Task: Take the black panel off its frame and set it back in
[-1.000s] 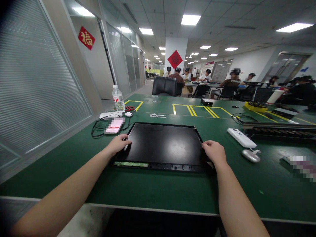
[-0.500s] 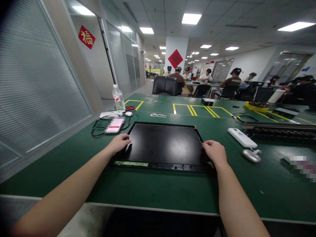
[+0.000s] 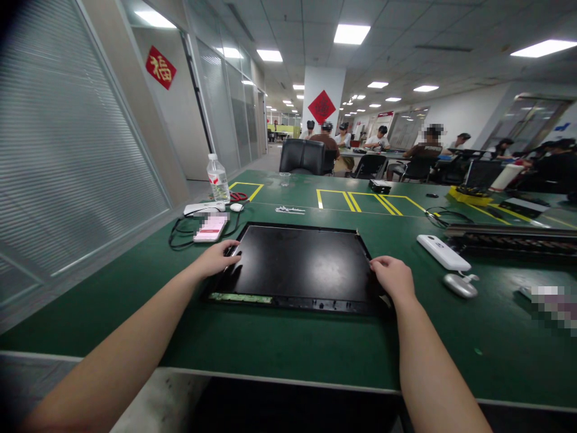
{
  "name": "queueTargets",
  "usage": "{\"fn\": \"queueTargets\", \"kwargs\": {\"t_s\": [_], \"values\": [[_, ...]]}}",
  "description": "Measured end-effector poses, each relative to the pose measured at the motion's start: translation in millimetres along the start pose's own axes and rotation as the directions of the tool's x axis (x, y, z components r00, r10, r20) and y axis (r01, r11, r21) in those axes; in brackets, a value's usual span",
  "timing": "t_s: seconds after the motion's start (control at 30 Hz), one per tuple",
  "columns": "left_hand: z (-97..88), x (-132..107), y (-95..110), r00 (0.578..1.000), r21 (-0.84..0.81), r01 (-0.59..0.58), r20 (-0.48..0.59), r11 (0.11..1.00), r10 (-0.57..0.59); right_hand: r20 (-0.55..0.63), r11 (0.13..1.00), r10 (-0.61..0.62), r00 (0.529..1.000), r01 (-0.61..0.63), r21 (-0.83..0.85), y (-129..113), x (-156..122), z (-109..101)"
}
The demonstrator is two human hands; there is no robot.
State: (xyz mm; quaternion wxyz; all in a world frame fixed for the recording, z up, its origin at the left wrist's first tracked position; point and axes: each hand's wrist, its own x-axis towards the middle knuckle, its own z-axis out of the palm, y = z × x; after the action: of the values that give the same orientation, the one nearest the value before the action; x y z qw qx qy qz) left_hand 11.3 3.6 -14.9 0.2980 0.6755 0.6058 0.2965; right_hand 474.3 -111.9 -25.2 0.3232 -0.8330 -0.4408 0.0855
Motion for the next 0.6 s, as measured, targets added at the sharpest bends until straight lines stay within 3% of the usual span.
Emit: {"fn": "queueTargets", "kwargs": {"t_s": [0.17,0.27,0.37,0.6], "values": [[-3.6,-8,4,0.962,0.156,-0.272,0.075,0.949,0.263,-0.002,1.000,-0.003,1.000,0.003,0.011,0,0,0],[-3.6,-15,11,0.864,0.096,-0.470,0.249,0.877,0.436,-0.007,1.000,-0.010,1.000,0.010,0.007,1,0,1],[-2.4,-21,19,0.772,0.018,-0.548,0.397,0.836,0.497,-0.010,1.000,-0.013,1.000,0.013,0.006,3,0,2],[-1.2,-26,24,0.647,0.016,-0.665,0.511,0.746,0.566,-0.029,1.000,-0.007,1.000,0.008,0.024,3,2,3]]}}
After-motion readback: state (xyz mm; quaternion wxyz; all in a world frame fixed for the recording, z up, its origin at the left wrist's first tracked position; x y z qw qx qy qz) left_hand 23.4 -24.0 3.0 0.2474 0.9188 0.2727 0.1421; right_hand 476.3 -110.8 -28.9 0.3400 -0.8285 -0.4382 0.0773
